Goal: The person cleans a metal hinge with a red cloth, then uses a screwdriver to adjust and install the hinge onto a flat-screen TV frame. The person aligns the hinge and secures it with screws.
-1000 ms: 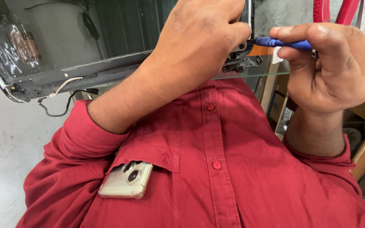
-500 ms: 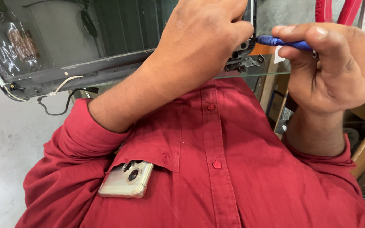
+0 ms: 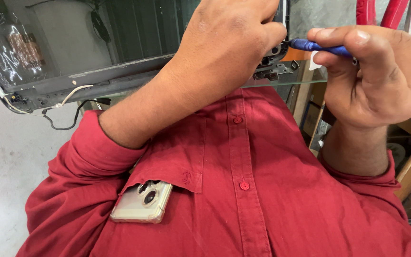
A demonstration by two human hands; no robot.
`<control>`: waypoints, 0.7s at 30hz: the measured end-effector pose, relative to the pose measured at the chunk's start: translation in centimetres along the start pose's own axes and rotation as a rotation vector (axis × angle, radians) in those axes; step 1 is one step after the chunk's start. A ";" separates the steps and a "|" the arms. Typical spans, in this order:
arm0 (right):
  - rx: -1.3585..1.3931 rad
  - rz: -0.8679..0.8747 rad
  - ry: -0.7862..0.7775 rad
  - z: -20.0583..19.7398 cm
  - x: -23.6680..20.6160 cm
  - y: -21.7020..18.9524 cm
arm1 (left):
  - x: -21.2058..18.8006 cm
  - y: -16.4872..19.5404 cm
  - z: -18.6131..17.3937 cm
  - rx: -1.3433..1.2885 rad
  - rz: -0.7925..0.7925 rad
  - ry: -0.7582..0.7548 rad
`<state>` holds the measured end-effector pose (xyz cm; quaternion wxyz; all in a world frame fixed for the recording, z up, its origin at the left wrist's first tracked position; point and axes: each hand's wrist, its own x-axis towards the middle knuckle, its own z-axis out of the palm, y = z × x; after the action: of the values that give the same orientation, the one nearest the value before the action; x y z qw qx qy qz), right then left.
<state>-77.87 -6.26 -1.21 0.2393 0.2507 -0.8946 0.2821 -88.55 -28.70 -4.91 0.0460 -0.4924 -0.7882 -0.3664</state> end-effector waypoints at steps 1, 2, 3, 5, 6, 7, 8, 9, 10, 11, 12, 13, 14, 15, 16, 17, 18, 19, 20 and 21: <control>0.000 0.000 0.001 0.0 0.0 0.0 | 0.0 0.0 0.0 -0.005 -0.003 -0.003; 0.001 -0.001 0.004 0.0 0.0 0.0 | 0.0 -0.1 0.0 -0.007 -0.004 -0.005; 0.002 0.000 0.004 0.0 0.0 0.0 | 0.0 -0.1 0.1 -0.008 -0.006 -0.006; 0.005 -0.001 0.005 0.0 -0.1 0.1 | 0.0 -0.1 0.1 -0.007 -0.007 -0.008; 0.003 -0.002 0.008 0.1 -0.1 0.1 | 0.0 -0.1 0.1 -0.007 -0.008 -0.010; 0.005 -0.004 0.008 0.1 -0.1 0.1 | 0.0 -0.1 0.1 -0.009 -0.011 -0.015; 0.005 -0.002 0.008 0.1 -0.1 0.1 | 0.1 0.0 0.1 -0.010 -0.012 -0.013; 0.009 -0.002 0.011 0.1 -0.1 0.1 | 0.1 0.1 0.0 -0.011 -0.012 -0.012; 0.007 -0.001 0.012 0.1 0.0 0.1 | 0.1 0.1 -0.1 -0.010 -0.007 -0.004; 0.013 -0.002 0.014 0.1 0.0 0.2 | 0.2 0.1 -0.2 -0.008 0.003 0.012; 0.011 -0.002 0.016 0.0 0.0 0.2 | 0.3 0.1 -0.3 -0.005 0.013 0.028; 0.013 -0.002 0.016 0.0 0.0 0.2 | 0.4 0.2 -0.4 -0.006 0.025 0.048; 0.014 -0.002 0.014 0.0 0.0 0.2 | 0.4 0.2 -0.4 -0.008 0.033 0.069; 0.016 -0.001 0.014 -0.1 0.1 0.2 | 0.5 0.3 -0.4 -0.013 0.026 0.061; 0.017 0.002 0.013 0.0 0.1 0.2 | 0.6 0.3 -0.5 -0.016 0.019 0.052; 0.016 0.003 0.015 0.0 0.1 0.2 | 0.6 0.3 -0.5 -0.020 0.011 0.044; 0.020 0.004 0.017 0.0 0.1 0.2 | 0.6 0.3 -0.5 -0.025 0.005 0.038; 0.021 0.004 0.017 0.0 0.1 0.2 | 0.7 0.3 -0.5 -0.029 0.001 0.033; 0.021 0.005 0.015 0.0 0.1 0.2 | 0.7 0.3 -0.5 -0.033 -0.004 0.028; 0.021 0.005 0.015 0.0 0.1 0.2 | 0.7 0.3 -0.5 -0.026 0.000 0.033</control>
<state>-78.11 -6.15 -1.22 0.2428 0.2490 -0.8903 0.2941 -88.76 -28.44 -4.09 0.0523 -0.4868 -0.7826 -0.3845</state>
